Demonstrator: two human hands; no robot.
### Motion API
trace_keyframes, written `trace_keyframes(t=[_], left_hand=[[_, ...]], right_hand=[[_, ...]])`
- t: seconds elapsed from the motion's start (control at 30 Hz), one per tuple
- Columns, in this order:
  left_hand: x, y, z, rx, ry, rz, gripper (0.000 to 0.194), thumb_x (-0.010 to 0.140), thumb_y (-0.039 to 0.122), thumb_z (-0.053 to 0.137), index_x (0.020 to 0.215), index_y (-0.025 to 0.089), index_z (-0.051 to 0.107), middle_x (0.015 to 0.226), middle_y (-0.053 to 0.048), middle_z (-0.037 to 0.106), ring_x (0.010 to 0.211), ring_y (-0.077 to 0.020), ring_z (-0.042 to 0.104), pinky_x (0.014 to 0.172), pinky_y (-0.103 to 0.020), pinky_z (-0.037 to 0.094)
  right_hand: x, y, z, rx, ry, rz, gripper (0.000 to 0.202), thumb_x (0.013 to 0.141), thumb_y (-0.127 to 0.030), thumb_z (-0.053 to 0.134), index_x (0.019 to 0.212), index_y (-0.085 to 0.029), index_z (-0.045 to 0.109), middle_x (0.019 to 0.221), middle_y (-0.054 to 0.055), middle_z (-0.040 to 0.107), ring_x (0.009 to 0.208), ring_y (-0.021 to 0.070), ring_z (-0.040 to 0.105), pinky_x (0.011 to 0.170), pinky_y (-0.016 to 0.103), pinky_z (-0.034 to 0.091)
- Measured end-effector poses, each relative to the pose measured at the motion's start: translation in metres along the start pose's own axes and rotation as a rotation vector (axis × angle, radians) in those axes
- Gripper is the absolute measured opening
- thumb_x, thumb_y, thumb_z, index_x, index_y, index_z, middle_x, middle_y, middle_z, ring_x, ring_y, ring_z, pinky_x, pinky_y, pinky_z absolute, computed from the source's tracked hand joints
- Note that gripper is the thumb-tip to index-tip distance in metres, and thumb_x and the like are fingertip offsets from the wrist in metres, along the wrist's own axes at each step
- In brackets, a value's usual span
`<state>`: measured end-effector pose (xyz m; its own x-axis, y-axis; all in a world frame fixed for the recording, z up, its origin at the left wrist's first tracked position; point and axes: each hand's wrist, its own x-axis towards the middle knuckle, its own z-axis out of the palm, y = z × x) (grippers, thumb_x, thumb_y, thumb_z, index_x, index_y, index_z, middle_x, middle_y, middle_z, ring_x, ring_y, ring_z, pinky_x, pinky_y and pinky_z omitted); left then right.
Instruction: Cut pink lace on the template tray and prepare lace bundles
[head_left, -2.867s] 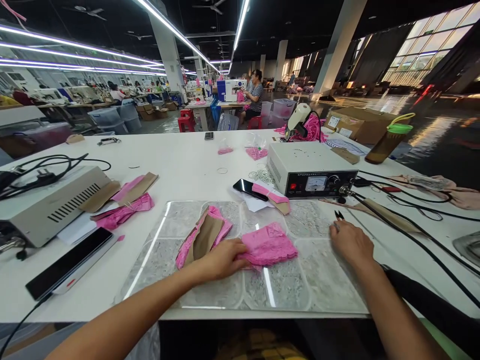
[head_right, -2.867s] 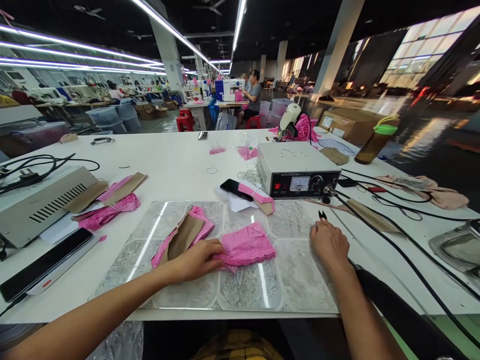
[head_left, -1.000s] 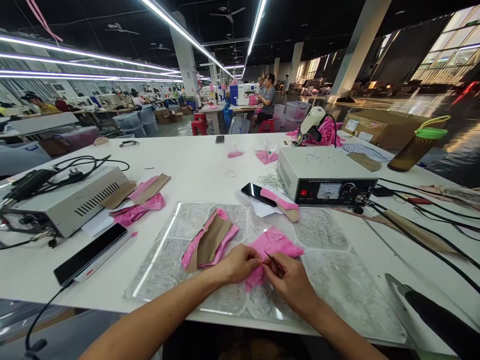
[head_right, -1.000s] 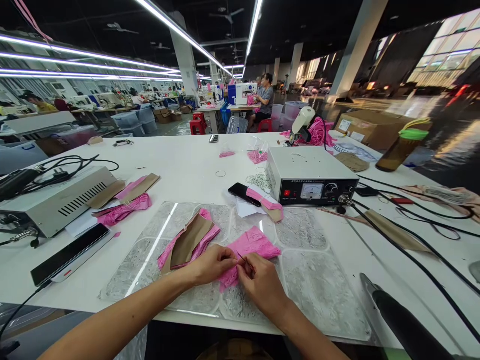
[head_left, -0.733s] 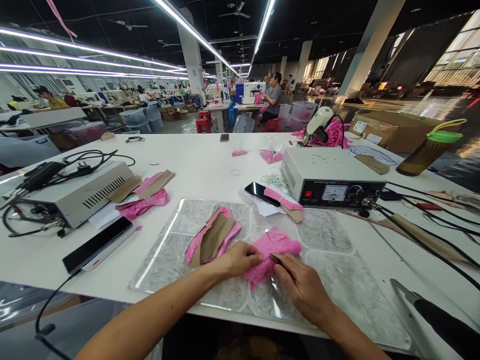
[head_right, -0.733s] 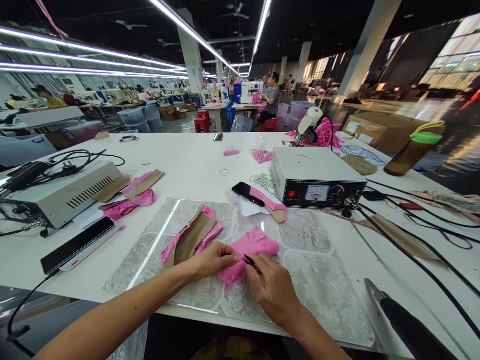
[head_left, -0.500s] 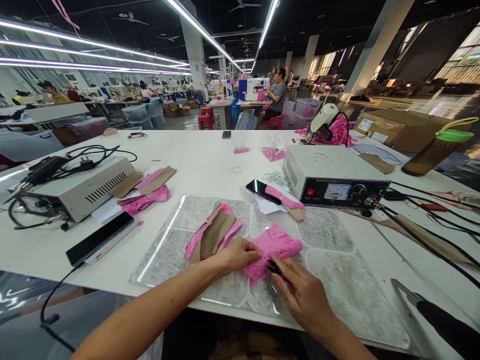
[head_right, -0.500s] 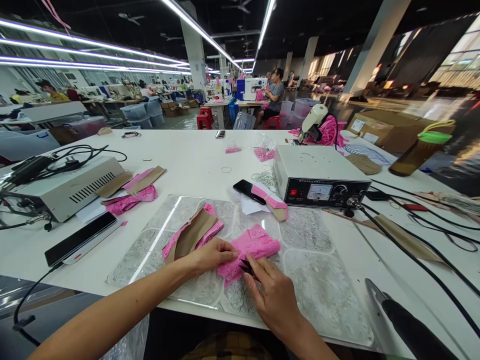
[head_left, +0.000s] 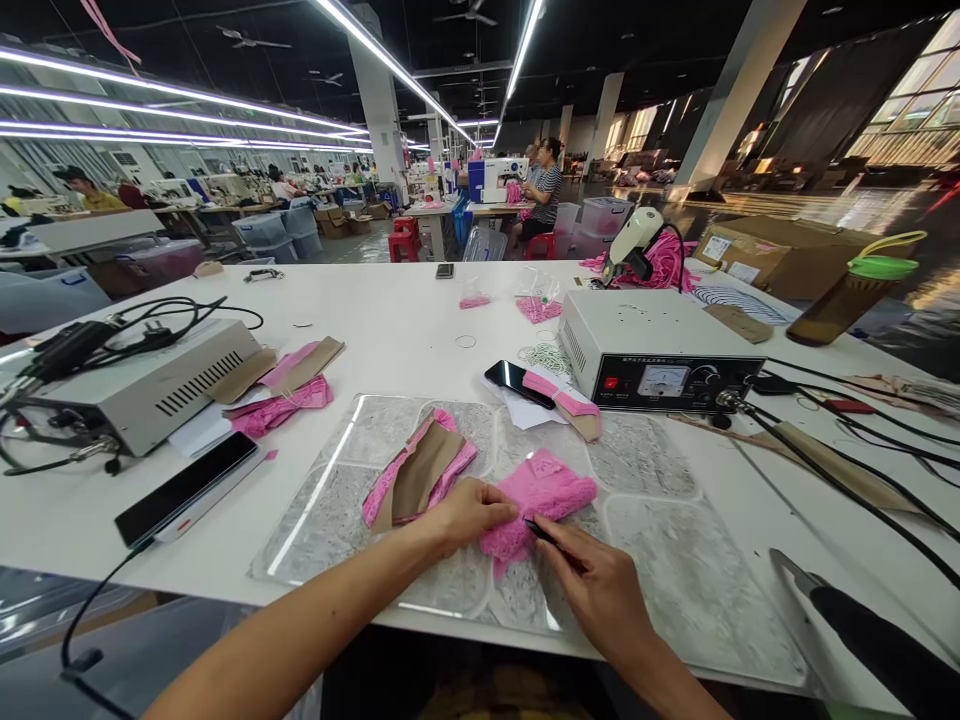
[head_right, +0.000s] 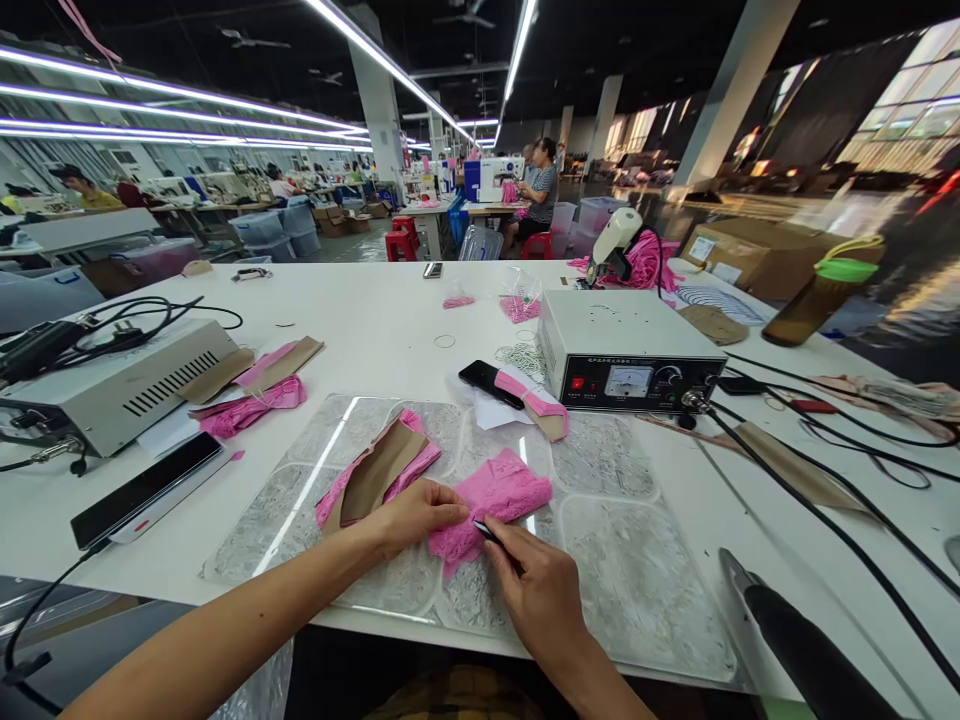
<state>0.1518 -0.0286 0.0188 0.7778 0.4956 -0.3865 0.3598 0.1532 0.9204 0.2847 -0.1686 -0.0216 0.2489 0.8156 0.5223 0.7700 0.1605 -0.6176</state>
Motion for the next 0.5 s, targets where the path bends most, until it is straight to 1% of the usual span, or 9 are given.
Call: trace_keyframes(t=[0.2,0.37,0.5], left_hand=[[0.0004,-0.0024,-0.0002,-0.009,0.012,-0.010,0.037,0.060,0.048,0.064,0.054,0.016,0.045,0.053,0.006,0.032,0.052,-0.0070,0.022,0.053,-0.025,0.014],[-0.0004,-0.0018,0.0009,-0.017,0.034,-0.015,0.035,0.059,0.046,0.065,0.057,0.014,0.051,0.053,0.005,0.037,0.053,-0.0073,0.025,0.053,-0.025,0.016],[-0.0007,-0.0006,0.0020,-0.016,0.043,-0.013,0.035,0.058,0.046,0.064,0.057,0.014,0.051,0.053,0.005,0.037,0.053,-0.0073,0.025,0.054,-0.025,0.016]], right_hand=[[-0.0001,0.0019,0.0029,-0.003,0.004,0.039,0.026,0.088,-0.023,0.052,0.110,-0.022,0.067,0.102,0.002,0.070,0.089,0.0172,0.068,0.078,0.026,0.057],[0.0001,0.0011,0.0031,-0.002,0.013,0.026,0.026,0.088,-0.024,0.052,0.109,-0.020,0.067,0.101,0.004,0.070,0.088,0.0179,0.068,0.077,0.027,0.057],[0.0011,-0.0003,0.0017,-0.010,-0.002,0.028,0.027,0.089,-0.024,0.051,0.109,-0.021,0.068,0.101,0.004,0.070,0.087,0.0189,0.069,0.076,0.029,0.058]])
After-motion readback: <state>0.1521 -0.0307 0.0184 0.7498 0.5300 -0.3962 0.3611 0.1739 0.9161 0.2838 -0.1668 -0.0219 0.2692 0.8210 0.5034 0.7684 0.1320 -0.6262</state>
